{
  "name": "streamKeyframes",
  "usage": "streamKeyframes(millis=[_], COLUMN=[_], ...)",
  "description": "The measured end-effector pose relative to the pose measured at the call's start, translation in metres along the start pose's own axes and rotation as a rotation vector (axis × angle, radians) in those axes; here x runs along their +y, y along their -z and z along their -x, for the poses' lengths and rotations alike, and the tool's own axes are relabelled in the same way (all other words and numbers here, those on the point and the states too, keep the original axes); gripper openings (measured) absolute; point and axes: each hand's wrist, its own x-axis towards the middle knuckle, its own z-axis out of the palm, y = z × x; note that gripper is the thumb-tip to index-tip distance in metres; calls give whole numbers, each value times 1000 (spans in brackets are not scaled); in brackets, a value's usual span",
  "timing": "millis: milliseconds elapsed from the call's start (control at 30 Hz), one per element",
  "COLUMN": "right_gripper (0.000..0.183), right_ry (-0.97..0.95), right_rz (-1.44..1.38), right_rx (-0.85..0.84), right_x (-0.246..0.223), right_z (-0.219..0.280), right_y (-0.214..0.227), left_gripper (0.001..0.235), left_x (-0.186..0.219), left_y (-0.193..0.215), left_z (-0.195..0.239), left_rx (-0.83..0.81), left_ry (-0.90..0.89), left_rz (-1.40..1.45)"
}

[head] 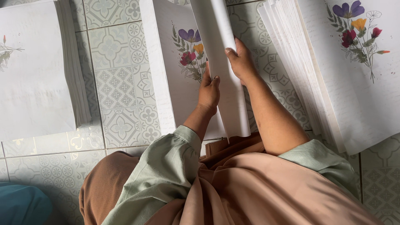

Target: The person folds printed papers containing floral illustrations by hand, smoothing the creases and stacking them on the floor.

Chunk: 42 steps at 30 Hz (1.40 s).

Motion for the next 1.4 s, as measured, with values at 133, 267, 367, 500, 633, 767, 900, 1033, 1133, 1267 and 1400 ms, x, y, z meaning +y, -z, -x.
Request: streamKeyframes(millis=[133, 267, 367, 500, 633, 767, 900, 1033, 1133, 1267, 1400], right_gripper=[38, 47, 52, 76, 94, 54, 23, 27, 30, 29, 33], right_ry=[-40, -39, -15, -34, -217, -180, -156, -184, -217, -246, -259], right_rz=[-11, -160, -163, -110, -137, -112, -106, -152, -135, -133, -60], right_rx=[33, 2, -22, -47, -32, -5, 54, 42, 7, 19, 8], right_x=[1, 15, 30, 31, 3, 10, 28, 27, 23, 17, 6], right_z=[-2, -5, -10, -12, -1, -3, -5, -6, -5, -2, 2], right_y=[-4, -8, -13, -12, -13, -11, -7, -6, -4, -2, -4], left_gripper=[69, 73, 78, 88, 84, 73, 61, 56, 77, 96, 67], left_x=[0, 4, -10, -9, -3, -27, -32, 39, 66, 76, 55], left_y=[0, 0, 2, -2, -2, 13, 45, 93, 128, 160, 173], left_z=[0, 4, -3, 1, 7, -12, -19, 5, 6, -9, -27], left_rx=[-10, -17, -89, -177, -213, -279, -258, 125, 355, 481, 309], left_ry=[-19, -28, -130, -197, -166, -270, -702, -927, -733, -281, -299], left_rz=[26, -76, -226, -627, -816, -895, -1130, -1602, -1687, -1379, -1127])
